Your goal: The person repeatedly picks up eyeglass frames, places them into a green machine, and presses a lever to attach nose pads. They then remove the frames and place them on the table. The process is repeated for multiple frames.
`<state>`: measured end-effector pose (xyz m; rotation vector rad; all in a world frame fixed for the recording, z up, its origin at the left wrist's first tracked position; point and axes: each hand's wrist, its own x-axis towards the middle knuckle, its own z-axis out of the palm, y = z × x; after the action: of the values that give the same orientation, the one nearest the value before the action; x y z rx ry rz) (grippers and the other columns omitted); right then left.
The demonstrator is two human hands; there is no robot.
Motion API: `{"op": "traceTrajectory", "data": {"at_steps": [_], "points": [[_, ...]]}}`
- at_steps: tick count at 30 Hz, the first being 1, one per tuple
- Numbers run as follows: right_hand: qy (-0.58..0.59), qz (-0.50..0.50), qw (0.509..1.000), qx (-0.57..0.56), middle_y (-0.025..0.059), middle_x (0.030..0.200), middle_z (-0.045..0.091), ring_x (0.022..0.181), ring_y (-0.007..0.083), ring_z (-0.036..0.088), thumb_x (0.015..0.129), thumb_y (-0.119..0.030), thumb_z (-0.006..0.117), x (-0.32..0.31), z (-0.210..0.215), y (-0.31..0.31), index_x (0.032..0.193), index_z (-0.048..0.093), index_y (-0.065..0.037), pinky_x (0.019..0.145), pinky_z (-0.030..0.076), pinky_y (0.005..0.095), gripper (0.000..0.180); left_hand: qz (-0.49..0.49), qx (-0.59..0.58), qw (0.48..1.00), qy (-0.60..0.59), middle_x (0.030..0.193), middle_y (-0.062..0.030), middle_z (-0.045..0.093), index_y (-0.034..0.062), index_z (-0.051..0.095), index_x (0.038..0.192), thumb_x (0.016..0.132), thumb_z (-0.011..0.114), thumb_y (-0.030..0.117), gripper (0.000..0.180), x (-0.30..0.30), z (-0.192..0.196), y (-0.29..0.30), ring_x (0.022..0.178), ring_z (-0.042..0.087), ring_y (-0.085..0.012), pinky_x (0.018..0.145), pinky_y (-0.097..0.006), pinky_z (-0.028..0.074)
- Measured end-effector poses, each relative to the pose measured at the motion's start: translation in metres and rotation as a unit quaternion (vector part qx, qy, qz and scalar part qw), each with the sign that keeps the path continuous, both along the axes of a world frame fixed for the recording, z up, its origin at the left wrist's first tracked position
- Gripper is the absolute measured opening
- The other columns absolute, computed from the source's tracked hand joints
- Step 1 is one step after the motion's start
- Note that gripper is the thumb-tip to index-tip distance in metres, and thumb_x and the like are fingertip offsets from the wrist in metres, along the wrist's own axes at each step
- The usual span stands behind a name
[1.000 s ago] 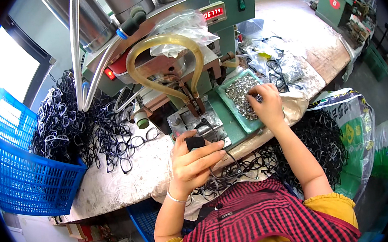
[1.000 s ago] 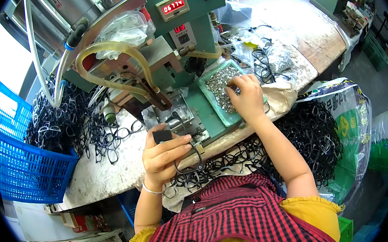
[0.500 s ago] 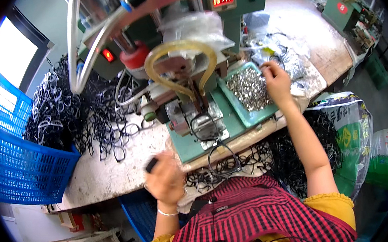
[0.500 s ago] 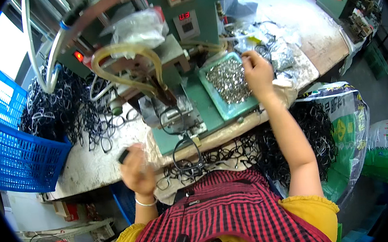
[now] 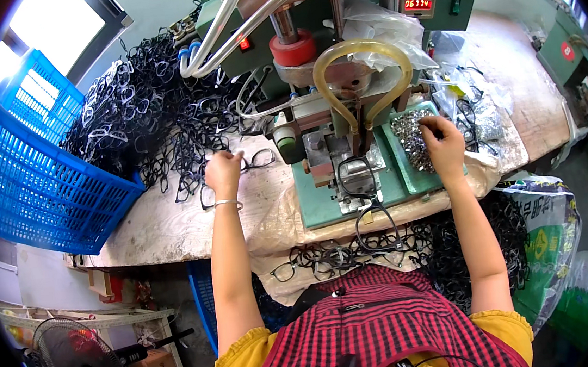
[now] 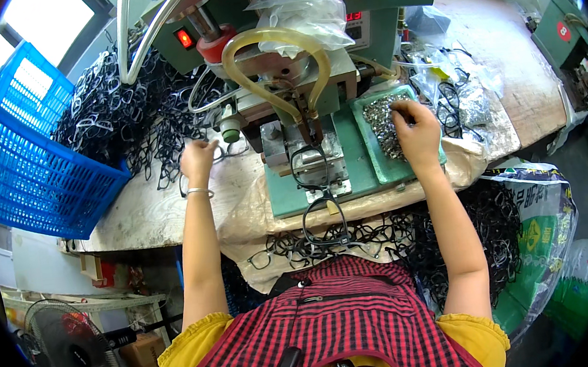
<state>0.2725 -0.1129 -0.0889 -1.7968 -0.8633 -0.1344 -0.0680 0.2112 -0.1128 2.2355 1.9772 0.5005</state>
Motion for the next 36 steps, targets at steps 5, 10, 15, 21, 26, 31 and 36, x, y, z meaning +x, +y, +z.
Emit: {"op": "traceTrajectory", "data": {"at_steps": [5,10,15,21,26,31,36], "points": [[-0.051,-0.051,0.997,-0.024,0.0109,0.089,0.07,0.08,0.0222,0.066,0.084,-0.002,0.072,-0.013,-0.003,-0.05,0.096,0.073,-0.001,0.076,0.052,0.0321,0.013,-0.101,-0.043,0.986,-0.125,0.074,-0.0115,0.073,0.0029,0.076,0.087,0.081,0.078,0.031,0.029,-0.009,-0.043,-0.01,0.062,0.068,-0.0194,0.061,-0.033,0.053],[-0.06,-0.037,0.997,-0.018,0.0098,0.09,0.071,0.084,0.0225,0.067,0.08,0.005,0.071,-0.043,0.027,-0.081,0.093,0.073,-0.001,0.078,0.052,0.0321,0.014,-0.131,-0.058,0.87,-0.471,0.082,-0.0043,0.067,-0.0003,0.067,0.096,0.094,0.064,0.011,0.012,-0.078,0.009,-0.016,0.062,0.065,-0.0117,0.046,-0.02,0.044],[-0.056,0.151,0.985,0.065,0.0108,0.088,0.072,0.084,0.0263,0.067,0.077,0.004,0.071,-0.075,0.081,-0.021,0.091,0.073,-0.002,0.077,0.051,0.0349,0.015,-0.022,-0.229,0.524,-0.82,0.097,-0.0069,0.067,0.0034,0.063,0.105,0.097,0.057,0.017,0.017,-0.166,-0.035,0.07,0.076,0.063,-0.0161,0.063,-0.026,0.053],[0.121,0.166,0.968,0.146,0.0088,0.088,0.07,0.085,0.0183,0.068,0.079,-0.001,0.071,-0.105,0.065,0.026,0.121,0.059,0.001,0.082,0.051,0.0306,0.043,-0.03,-0.189,0.542,-0.818,0.098,-0.0114,0.067,0.0001,0.061,0.103,0.096,0.062,0.01,0.012,-0.097,-0.069,0.042,0.093,0.067,-0.0272,0.084,-0.035,0.061],[0.155,0.159,0.969,0.111,0.0069,0.086,0.071,0.086,0.0147,0.067,0.08,-0.003,0.072,-0.108,0.072,0.024,0.13,0.051,0.002,0.087,0.049,0.0285,0.055,-0.064,-0.196,0.611,-0.764,0.099,-0.0083,0.064,0.0065,0.057,0.103,0.1,0.063,0.021,0.016,-0.037,-0.052,-0.017,0.094,0.067,-0.0266,0.079,-0.036,0.059],[0.208,0.215,0.936,0.185,0.0067,0.087,0.072,0.091,0.0142,0.066,0.081,-0.003,0.071,-0.117,0.075,0.032,0.133,0.048,0.003,0.091,0.047,0.0291,0.057,-0.154,-0.094,0.516,-0.837,0.103,-0.0091,0.067,0.0022,0.062,0.117,0.102,0.059,0.021,0.024,0.005,0.004,-0.072,0.097,0.065,-0.0212,0.084,-0.03,0.054],[0.277,0.226,0.921,0.156,0.0104,0.106,0.071,0.101,0.0178,0.067,0.083,-0.003,0.069,-0.131,0.091,0.01,0.139,0.043,0.004,0.097,0.046,0.0309,0.061,-0.411,0.079,0.568,-0.709,0.099,-0.0117,0.07,0.0067,0.064,0.106,0.103,0.057,0.02,0.015,0.03,0.103,-0.172,0.09,0.066,-0.0265,0.084,-0.039,0.055]]}}
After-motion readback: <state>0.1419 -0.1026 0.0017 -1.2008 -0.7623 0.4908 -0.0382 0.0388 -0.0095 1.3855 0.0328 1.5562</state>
